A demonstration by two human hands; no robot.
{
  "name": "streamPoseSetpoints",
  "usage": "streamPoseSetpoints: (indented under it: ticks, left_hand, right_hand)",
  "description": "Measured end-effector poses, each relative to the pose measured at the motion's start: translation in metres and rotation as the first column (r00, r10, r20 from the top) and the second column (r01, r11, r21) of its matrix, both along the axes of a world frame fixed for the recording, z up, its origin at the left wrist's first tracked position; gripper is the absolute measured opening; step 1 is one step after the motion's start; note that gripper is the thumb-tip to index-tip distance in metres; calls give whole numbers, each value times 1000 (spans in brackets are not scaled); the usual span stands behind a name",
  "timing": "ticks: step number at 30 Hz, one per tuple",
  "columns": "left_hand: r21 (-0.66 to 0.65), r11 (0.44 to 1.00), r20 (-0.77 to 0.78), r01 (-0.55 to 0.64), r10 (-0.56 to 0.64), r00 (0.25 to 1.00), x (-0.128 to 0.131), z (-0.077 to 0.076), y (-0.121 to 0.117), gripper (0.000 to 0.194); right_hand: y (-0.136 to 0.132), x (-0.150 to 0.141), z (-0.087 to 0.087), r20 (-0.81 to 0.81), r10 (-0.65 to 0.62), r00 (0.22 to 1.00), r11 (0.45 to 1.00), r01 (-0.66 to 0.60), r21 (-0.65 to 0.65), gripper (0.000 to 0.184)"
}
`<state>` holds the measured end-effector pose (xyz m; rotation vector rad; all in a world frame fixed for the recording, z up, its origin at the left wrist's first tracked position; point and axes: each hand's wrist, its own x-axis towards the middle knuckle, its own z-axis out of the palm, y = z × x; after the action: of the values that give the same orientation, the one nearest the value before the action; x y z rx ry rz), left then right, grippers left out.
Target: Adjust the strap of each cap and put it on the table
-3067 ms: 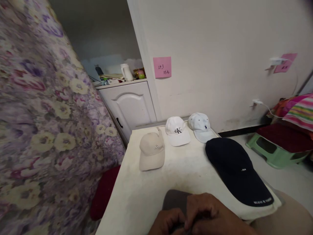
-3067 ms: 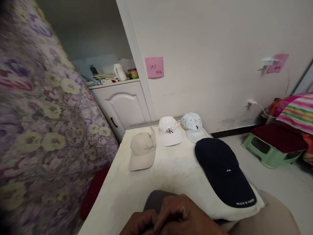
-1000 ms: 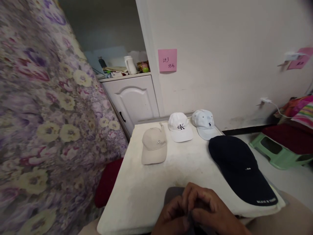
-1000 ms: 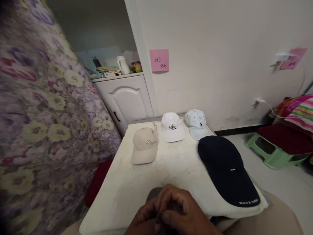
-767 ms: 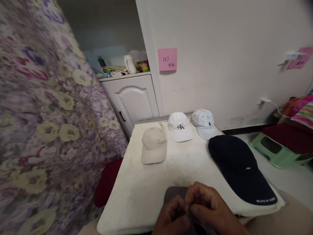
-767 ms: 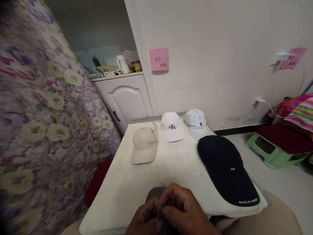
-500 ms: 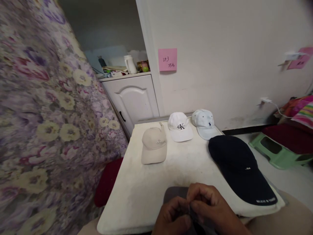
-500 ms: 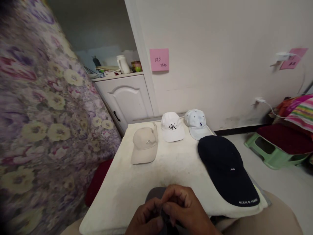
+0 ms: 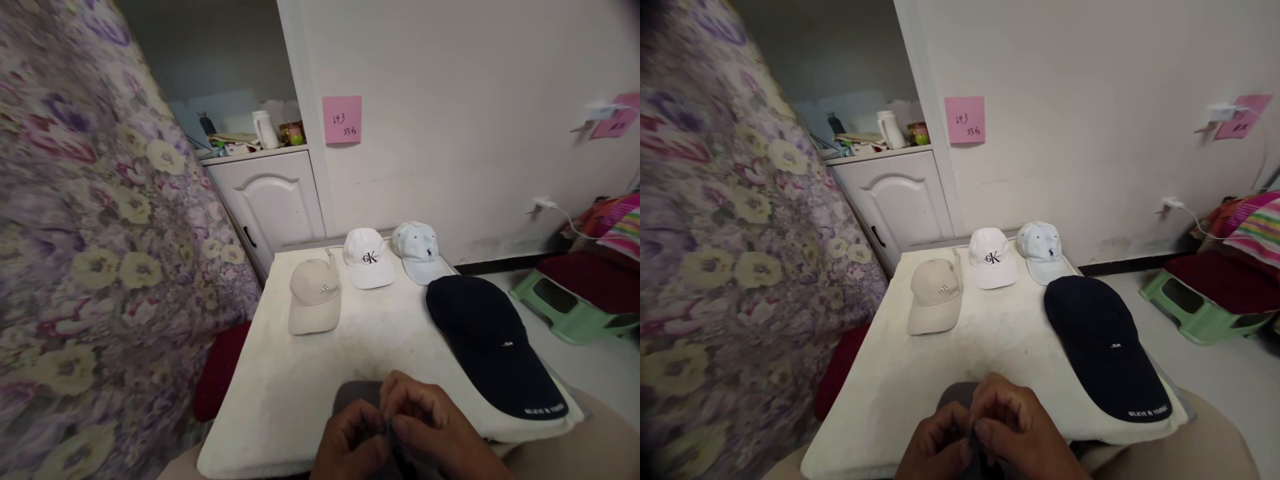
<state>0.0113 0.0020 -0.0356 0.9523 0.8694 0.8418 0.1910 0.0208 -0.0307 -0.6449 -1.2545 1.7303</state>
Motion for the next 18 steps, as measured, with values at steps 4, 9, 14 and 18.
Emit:
streamPoseSetpoints:
  ticks: [4,9,14,18]
  left_hand:
    - [18,999,-88,-35,36,995,1,4,0,38]
    - [85,994,-275,-68,89,957,4,9,1,35]
    - [94,992,-300,-86,110,947,5,9,2,31]
    - [46,998,-178,-48,55,982,3,-3,1,33]
  right_hand:
    - [-3,2,7,95,-14,995,1000,14,1,32]
    - [-8,3,11,304,4,953,996,23,-86,24]
    - [-10,3,12,323,8,946,990,38,-136,15]
    - [-8,5,8,235,8,972,982,37,-186,28]
